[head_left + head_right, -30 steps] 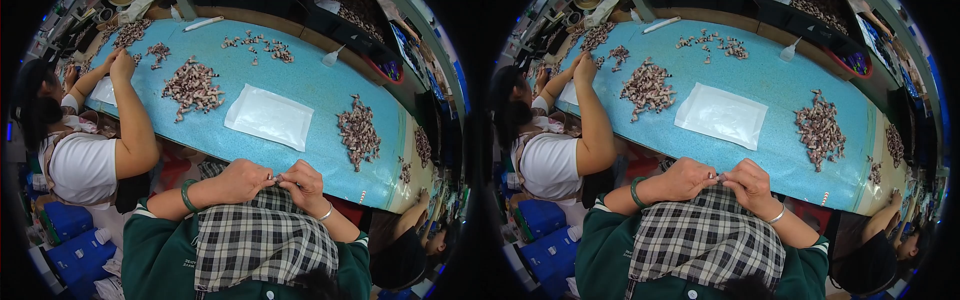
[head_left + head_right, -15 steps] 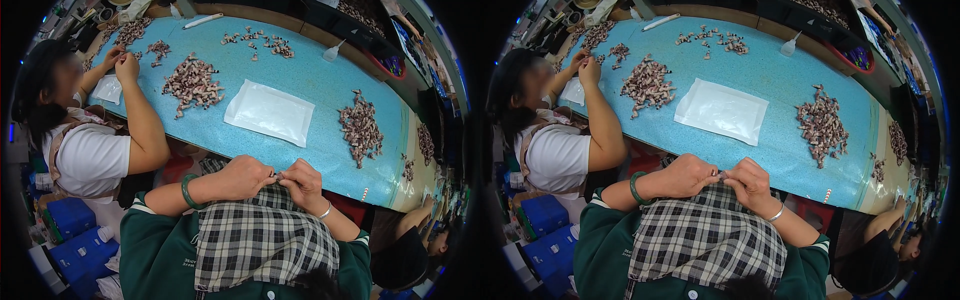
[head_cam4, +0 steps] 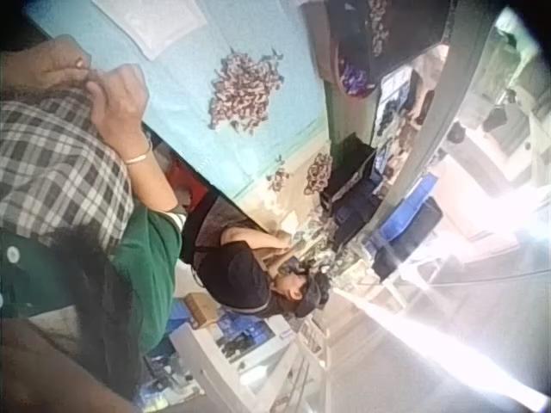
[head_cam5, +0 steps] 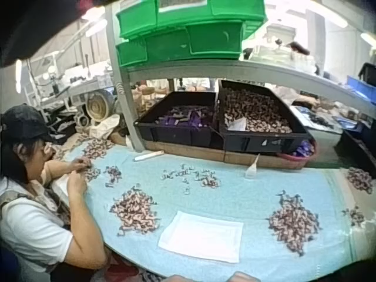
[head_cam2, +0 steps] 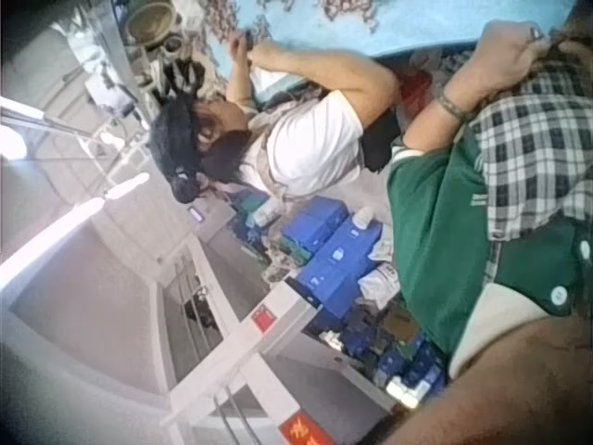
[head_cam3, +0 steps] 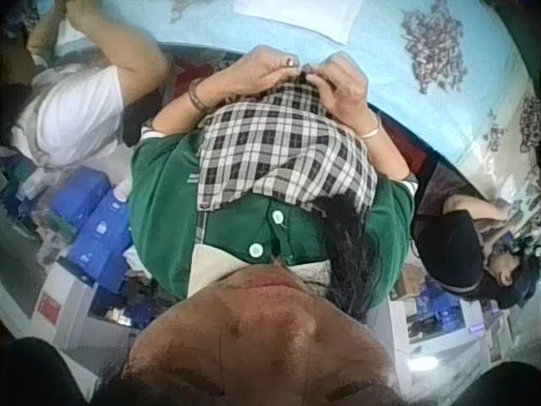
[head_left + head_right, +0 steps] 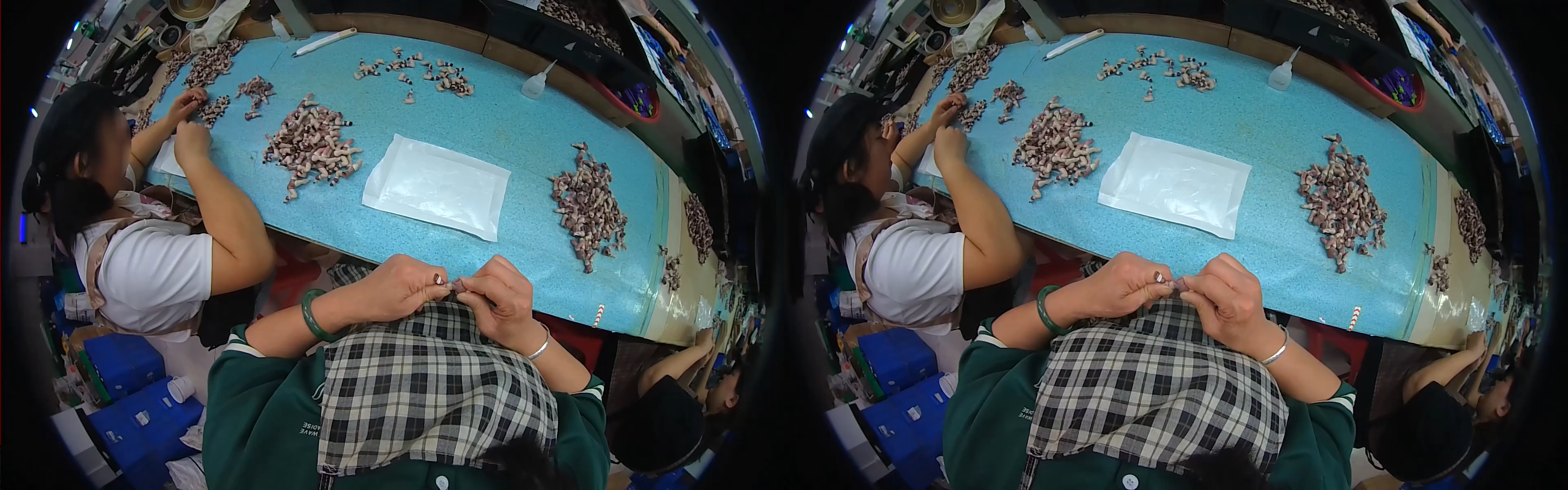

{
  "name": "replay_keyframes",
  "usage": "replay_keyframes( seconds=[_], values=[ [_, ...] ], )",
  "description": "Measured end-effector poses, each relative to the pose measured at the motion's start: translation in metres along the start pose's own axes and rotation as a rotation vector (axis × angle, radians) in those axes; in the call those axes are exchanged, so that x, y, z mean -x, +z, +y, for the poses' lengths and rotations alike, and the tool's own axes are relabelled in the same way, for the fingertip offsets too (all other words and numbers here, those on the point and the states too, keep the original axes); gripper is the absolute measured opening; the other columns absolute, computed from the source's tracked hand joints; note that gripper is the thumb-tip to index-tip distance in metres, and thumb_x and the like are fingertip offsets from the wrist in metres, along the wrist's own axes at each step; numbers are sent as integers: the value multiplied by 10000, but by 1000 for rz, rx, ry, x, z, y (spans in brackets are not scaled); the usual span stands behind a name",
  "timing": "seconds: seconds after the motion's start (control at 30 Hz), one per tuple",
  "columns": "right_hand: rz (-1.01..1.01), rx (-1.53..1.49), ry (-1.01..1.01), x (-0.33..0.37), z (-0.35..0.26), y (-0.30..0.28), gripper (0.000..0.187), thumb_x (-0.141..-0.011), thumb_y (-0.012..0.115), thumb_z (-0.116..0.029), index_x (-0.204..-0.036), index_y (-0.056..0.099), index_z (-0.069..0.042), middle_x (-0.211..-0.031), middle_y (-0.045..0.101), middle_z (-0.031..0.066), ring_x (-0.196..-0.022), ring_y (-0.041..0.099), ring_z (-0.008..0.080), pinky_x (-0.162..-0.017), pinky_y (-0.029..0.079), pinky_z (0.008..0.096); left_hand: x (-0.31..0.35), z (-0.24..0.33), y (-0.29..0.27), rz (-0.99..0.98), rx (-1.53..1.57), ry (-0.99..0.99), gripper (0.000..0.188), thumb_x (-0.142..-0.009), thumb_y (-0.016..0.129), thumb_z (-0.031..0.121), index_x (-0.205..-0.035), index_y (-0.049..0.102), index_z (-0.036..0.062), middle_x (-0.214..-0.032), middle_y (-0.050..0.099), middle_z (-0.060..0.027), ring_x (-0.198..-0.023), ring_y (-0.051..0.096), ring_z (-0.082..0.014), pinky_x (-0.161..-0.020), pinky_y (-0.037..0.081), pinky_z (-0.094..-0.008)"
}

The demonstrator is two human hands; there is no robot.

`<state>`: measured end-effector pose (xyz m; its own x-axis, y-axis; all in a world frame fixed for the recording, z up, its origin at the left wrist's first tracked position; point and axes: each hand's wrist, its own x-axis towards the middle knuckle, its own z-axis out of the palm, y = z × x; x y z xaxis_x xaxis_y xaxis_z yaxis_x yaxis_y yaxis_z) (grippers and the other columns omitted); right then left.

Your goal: The person sorts small plastic or rubber components by hand, inspecting them at an assembly workbench and placing them into green bins from a white tray.

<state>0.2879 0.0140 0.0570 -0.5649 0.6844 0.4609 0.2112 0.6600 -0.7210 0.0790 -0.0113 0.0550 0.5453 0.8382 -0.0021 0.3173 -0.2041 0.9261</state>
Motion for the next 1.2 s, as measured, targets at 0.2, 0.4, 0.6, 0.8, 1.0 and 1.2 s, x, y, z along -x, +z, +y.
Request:
replay_keyframes(
  seconds=[0.2, 0.4, 0.6, 0.8, 1.0, 1.2],
  values=[
    [11, 12, -31, -13, -9, -13, 209, -651, 743, -11, -833, 640, -25, -678, 578, 57, -587, 530, 195, -505, 406, 297, -4, -5, 7, 45, 367, 0, 174, -919, 538, 107, -798, 595, -4, -570, 544, -20, -507, 545, -63, -478, 422, -217],
    [6, 30, -5, -14, -6, -15, 212, -642, 758, -17, -824, 650, -35, -698, 611, 50, -594, 540, 183, -523, 411, 291, -6, -5, 8, 68, 482, -55, 158, -912, 555, 87, -805, 616, -13, -573, 564, -6, -522, 538, -49, -483, 420, -198],
    [132, -73, 154, -12, 0, -21, 155, -689, 715, 22, -827, 653, -16, -689, 610, 59, -599, 542, 163, -522, 419, 255, -13, -8, -11, 87, 384, -108, 197, -911, 554, 116, -784, 638, -9, -571, 571, -15, -516, 545, -61, -484, 430, -221],
    [390, -374, 354, 7, 22, -37, 117, -740, 658, 79, -839, 629, 25, -767, 590, 69, -677, 554, 128, -618, 445, 229, -31, -15, -75, 351, 6, -177, 229, -951, 444, 131, -911, 641, 21, -665, 623, -41, -552, 584, -86, -526, 460, -221],
    [441, -523, 413, 16, 31, -43, 100, -781, 644, 60, -870, 614, 26, -796, 559, 55, -712, 547, 120, -657, 447, 233, -49, 6, -121, 342, 684, -118, 468, -965, 420, 121, -1422, 323, 152, -889, 674, -109, -620, 641, -122, -541, 480, -205],
    [465, -581, 454, 19, 40, -47, 101, -780, 656, 46, -872, 619, 26, -801, 565, 56, -716, 542, 113, -661, 441, 226, -60, 8, -111, 256, 775, -25, 604, -975, 416, 157, -1484, 91, 147, -1014, 652, -203, -650, 657, -154, -557, 511, -243]
  ],
)
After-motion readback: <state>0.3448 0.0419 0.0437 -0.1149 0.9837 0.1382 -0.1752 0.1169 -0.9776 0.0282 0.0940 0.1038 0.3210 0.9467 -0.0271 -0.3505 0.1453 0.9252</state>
